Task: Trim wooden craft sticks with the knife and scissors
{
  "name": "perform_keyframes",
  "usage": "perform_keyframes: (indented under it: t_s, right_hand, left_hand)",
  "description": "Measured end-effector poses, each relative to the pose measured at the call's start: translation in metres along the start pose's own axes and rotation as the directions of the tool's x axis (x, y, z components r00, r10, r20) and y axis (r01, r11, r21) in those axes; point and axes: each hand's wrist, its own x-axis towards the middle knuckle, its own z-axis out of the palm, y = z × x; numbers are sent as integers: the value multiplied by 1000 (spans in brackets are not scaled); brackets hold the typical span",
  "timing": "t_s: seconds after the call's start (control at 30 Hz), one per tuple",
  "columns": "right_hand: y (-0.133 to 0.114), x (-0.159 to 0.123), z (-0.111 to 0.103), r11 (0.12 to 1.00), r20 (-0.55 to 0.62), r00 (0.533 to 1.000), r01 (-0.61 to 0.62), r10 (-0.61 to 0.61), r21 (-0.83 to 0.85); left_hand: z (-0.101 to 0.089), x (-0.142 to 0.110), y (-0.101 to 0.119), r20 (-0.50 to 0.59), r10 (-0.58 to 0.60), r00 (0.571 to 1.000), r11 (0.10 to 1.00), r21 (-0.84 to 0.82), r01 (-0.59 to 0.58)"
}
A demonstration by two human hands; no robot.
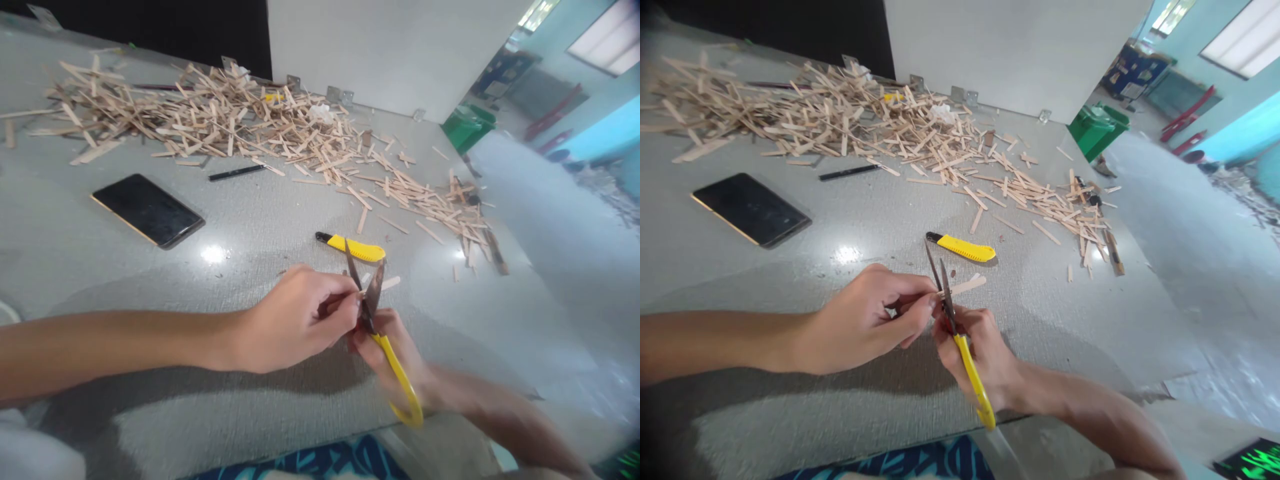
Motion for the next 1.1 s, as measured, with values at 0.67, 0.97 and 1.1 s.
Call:
perform_keyframes:
  t_s: [0.67,0.97,1.1]
  right_hand:
    - [-5,2,0,999,28,999,33,-32,-28]
    - [-5,2,1,998,16,998,57,-56,-39]
    - [-2,1,0,999,22,999,45,-44,-20]
  left_hand:
    - [3,-1,-4,-13,42,999,998,-43,-43]
    - [4,-1,-3,-13,42,999,998,-55,-43]
    - [5,0,-5,-10,56,998,995,-78,-57]
